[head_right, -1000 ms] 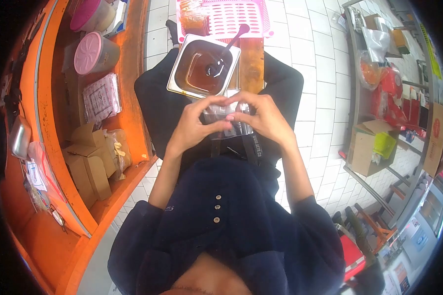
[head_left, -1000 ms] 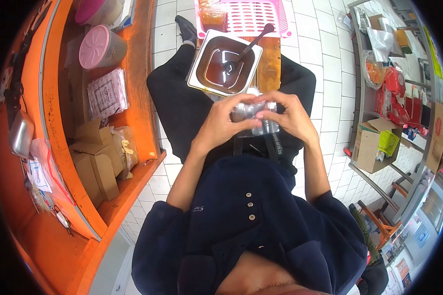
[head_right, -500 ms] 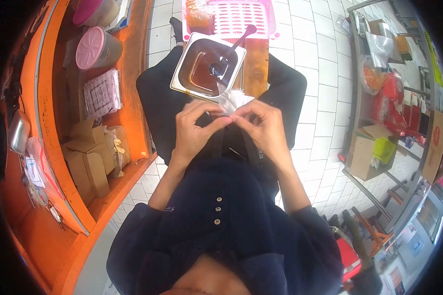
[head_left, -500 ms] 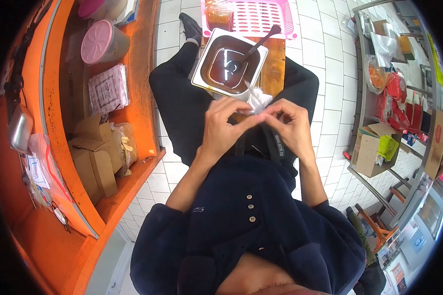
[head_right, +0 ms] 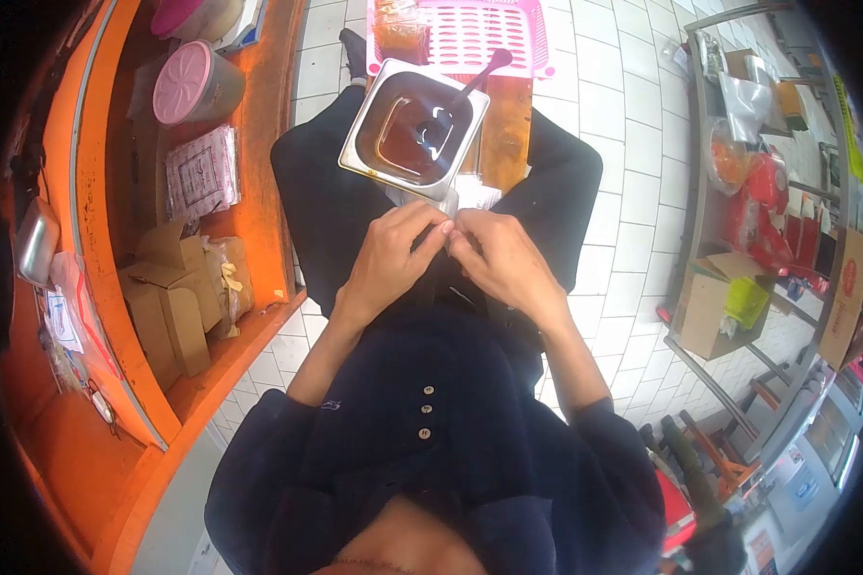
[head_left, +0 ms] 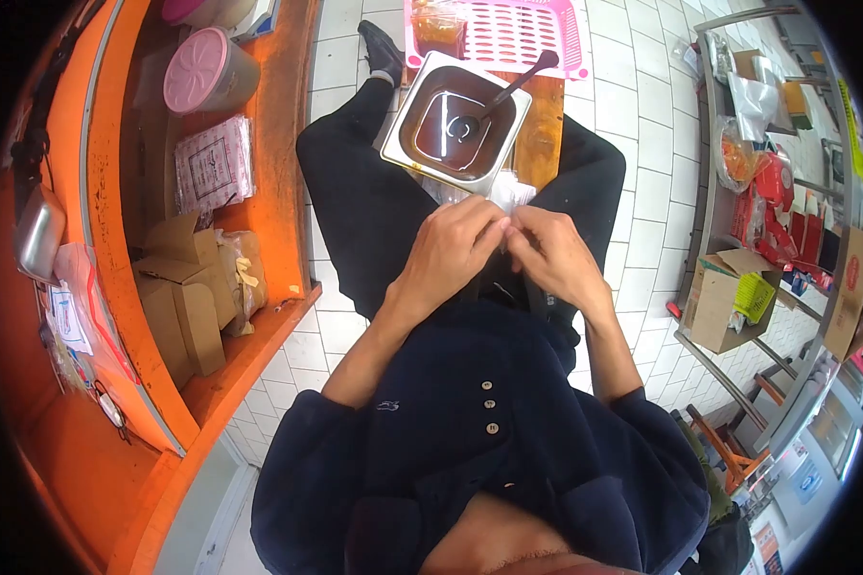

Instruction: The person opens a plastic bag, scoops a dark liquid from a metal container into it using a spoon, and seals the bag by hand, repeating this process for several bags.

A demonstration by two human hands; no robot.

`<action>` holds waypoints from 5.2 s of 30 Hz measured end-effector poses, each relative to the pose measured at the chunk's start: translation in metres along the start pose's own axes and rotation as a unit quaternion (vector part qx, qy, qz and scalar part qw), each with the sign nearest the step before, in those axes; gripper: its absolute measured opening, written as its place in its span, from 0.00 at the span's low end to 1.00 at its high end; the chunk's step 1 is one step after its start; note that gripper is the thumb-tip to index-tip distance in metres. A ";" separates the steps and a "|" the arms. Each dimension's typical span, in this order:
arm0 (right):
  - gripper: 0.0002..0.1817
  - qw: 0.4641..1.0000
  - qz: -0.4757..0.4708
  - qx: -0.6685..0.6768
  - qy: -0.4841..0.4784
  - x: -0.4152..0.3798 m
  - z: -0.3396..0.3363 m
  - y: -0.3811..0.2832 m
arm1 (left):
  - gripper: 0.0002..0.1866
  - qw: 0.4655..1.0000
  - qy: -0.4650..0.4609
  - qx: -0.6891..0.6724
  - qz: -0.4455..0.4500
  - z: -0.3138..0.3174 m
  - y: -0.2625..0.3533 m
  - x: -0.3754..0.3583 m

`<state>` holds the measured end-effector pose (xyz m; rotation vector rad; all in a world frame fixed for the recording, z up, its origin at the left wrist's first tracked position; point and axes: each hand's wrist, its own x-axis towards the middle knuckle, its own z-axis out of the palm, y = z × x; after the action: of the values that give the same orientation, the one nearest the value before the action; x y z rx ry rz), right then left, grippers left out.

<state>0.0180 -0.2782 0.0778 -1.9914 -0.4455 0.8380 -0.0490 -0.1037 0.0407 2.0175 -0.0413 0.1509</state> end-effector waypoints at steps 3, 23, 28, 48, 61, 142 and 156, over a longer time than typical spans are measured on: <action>0.16 0.998 0.006 0.017 -0.057 0.006 -0.001 0.009 | 0.09 0.998 -0.045 0.003 -0.045 -0.007 -0.003 0.000; 0.05 0.971 0.008 0.234 -0.051 0.004 -0.017 0.002 | 0.10 0.979 -0.077 -0.156 -0.107 -0.026 0.003 0.023; 0.14 0.994 -0.033 0.083 -0.061 0.005 -0.018 0.001 | 0.20 0.993 -0.095 -0.042 0.051 -0.036 0.005 0.020; 0.17 0.820 -0.206 -0.519 0.124 0.172 -0.075 -0.008 | 0.21 0.848 0.231 -0.423 -0.220 -0.087 -0.110 -0.025; 0.14 0.869 -0.192 -0.456 -0.028 0.133 -0.034 0.015 | 0.31 0.763 0.116 -0.596 -0.222 -0.056 -0.135 -0.012; 0.07 0.835 -0.166 -0.523 0.033 0.107 -0.004 0.012 | 0.34 0.782 0.114 -0.564 -0.239 -0.052 -0.142 -0.006; 0.09 0.829 -0.120 -0.546 0.039 0.112 -0.009 0.005 | 0.35 0.786 0.111 -0.556 -0.247 -0.050 -0.141 -0.009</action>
<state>0.1030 -0.2195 0.0338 -2.8776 -1.3130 0.3074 -0.0493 0.0029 -0.0652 0.7570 0.4517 0.0062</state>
